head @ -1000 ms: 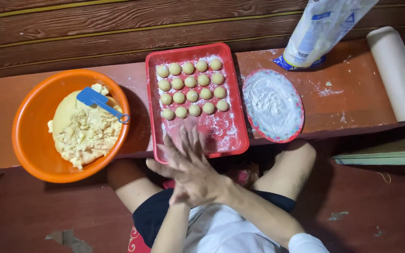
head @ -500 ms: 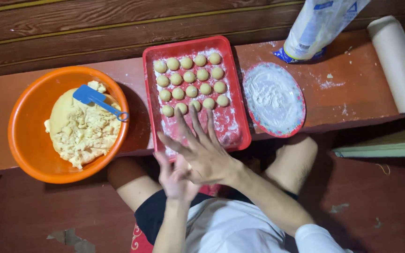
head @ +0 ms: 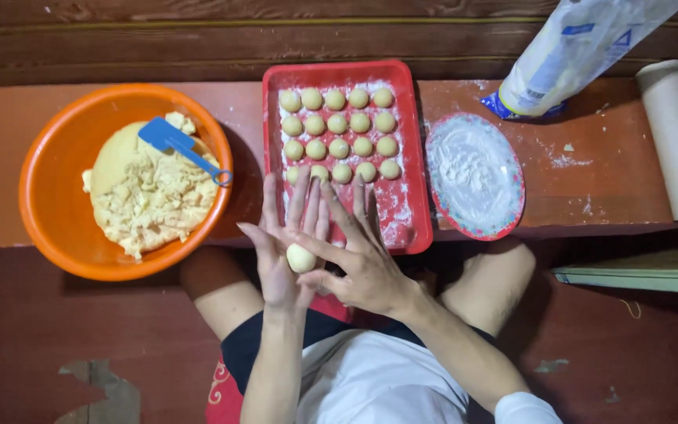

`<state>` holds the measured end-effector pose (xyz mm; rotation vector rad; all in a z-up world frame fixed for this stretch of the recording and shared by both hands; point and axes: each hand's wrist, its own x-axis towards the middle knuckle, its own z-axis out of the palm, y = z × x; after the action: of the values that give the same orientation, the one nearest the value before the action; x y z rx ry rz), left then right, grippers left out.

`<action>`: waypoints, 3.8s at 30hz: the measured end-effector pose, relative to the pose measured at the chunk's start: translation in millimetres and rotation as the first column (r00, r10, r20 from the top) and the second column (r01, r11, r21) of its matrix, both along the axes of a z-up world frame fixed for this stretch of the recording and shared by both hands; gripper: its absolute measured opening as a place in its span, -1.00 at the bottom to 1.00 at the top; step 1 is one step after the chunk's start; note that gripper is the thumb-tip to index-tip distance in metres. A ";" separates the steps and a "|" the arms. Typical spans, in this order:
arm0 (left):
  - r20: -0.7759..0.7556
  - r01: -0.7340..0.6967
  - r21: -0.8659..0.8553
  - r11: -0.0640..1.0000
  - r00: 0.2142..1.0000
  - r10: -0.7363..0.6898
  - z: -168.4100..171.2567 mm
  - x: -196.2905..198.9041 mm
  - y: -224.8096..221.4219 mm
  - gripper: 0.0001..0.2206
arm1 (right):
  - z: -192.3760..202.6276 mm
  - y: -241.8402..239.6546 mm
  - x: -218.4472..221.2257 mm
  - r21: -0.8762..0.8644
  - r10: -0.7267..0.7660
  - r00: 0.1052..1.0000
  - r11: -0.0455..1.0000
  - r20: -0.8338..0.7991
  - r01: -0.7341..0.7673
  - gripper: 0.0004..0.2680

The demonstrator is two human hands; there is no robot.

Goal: Manually portioning, flattening, and sealing dough into small uniform balls and arranging them in a tray.

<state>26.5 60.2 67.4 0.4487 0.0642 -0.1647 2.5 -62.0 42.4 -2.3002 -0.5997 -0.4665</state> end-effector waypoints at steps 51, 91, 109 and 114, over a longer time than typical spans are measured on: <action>0.089 0.067 0.667 0.742 0.982 -0.168 -34.7 -19.7 12.8 -0.73 | 9.5 -21.2 -6.2 0.474 0.000 0.999 0.880 -0.035 0.016 -0.70; -0.028 0.329 -0.395 0.858 0.929 -0.369 -36.7 -32.9 -35.4 0.07 | -13.7 -22.7 2.6 0.141 0.095 0.978 0.988 -0.187 -0.069 -0.19; -0.161 0.374 -0.210 0.903 0.898 -0.409 -29.3 -38.1 -53.7 -0.23 | 3.9 -23.2 6.3 -0.015 0.033 0.999 0.999 -0.043 -0.033 -0.33; 0.246 0.245 -0.157 0.957 0.948 -0.202 -32.6 -15.8 -49.8 -0.21 | 22.0 -8.7 -21.1 -0.275 -0.033 0.998 0.961 -0.047 0.019 -0.31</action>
<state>10.6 10.4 34.8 0.2849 -0.2277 -0.3396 -18.6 -70.7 64.3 -2.5779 -0.6435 -0.3522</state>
